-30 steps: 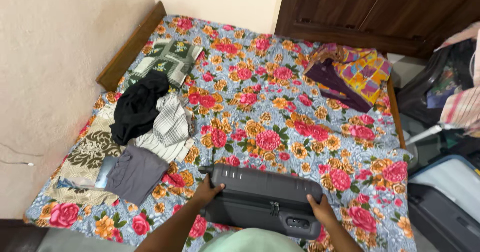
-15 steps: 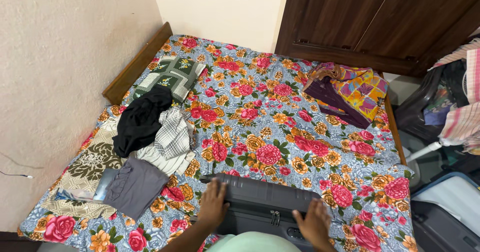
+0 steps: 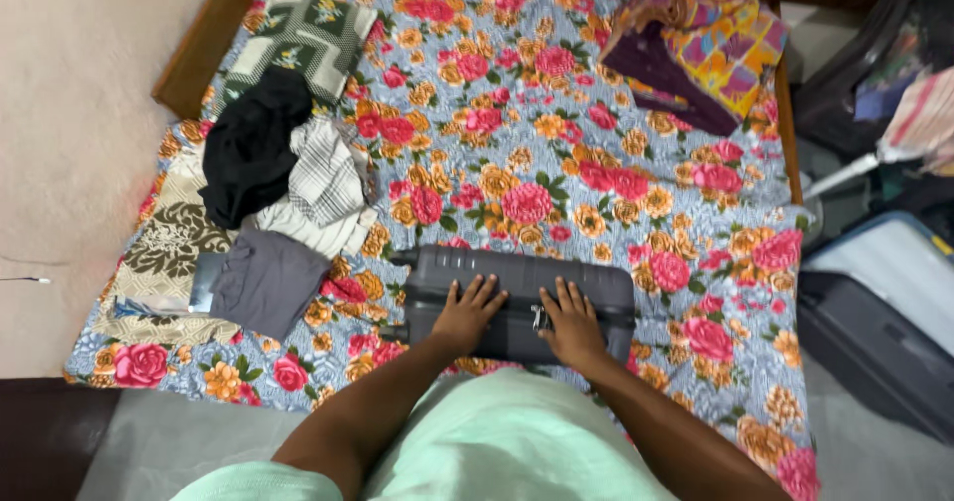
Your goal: The person secures folded clothes inside a suitcase using internal straps, closes the suitcase, and then zips it shut. The person then rotates the suitcase on the bed.
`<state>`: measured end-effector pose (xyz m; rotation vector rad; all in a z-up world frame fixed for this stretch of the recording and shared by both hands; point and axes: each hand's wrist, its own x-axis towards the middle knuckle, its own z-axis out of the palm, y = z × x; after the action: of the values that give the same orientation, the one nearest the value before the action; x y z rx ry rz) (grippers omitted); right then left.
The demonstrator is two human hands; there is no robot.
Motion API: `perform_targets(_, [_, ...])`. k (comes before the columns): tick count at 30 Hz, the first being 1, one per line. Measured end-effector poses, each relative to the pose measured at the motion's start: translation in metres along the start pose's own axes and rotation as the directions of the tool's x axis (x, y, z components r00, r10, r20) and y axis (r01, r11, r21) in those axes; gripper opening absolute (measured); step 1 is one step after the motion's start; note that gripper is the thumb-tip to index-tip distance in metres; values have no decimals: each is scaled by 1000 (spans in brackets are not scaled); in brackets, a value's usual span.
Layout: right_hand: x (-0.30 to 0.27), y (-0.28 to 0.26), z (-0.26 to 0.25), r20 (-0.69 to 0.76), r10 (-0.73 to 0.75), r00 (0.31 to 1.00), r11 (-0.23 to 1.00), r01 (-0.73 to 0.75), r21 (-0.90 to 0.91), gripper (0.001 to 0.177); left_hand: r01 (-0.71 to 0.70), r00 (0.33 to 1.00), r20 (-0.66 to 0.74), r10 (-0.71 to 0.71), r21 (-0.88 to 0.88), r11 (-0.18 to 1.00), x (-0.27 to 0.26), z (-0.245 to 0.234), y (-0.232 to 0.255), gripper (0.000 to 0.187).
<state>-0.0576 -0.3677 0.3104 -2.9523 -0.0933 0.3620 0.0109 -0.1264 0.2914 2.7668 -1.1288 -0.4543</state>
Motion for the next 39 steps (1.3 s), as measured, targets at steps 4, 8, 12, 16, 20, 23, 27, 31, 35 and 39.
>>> perform_targets(4, [-6, -4, 9, -87, 25, 996, 994, -16, 104, 65, 13, 998, -61, -14, -23, 1000, -4, 8, 0, 74])
perform_targets(8, [-5, -1, 24, -170, 50, 984, 976, -12, 216, 57, 34, 998, -59, -34, 6, 999, -7, 8, 4, 74])
perform_targets(12, [4, 11, 38, -208, 57, 976, 959, 5, 282, 39, 8, 993, -114, -8, -9, 1000, -9, 2, 19, 76])
perform_targets(16, [14, 22, 45, -224, 64, 973, 950, 9, 311, 34, -146, 982, -154, 112, -230, 962, -5, -10, 45, 71])
perform_targets(20, [19, 24, 48, -190, 83, 978, 957, -24, 290, 32, -162, 982, -146, 121, -317, 934, 4, -3, 51, 66])
perform_targets(23, [17, 26, 49, -199, 63, 978, 964, -8, 264, 32, -159, 982, -138, 125, -268, 950, 10, 3, 51, 59])
perform_targets(27, [16, 27, 48, -211, 36, 977, 967, 19, 255, 32, -95, 988, -138, 63, -237, 967, 16, 4, 57, 48])
perform_targets(31, [12, 30, 44, -213, 26, 977, 964, 32, 266, 28, -49, 983, -182, 8, -222, 974, 28, 21, 57, 39])
perform_targets(35, [10, 36, 48, -261, 2, 965, 946, 83, 314, 20, 14, 964, -243, -112, -372, 928, 45, 43, 44, 19])
perform_targets(39, [6, 38, 47, -251, 19, 968, 935, 72, 349, 19, -23, 947, -285, -145, -512, 858, 46, 43, 38, 19])
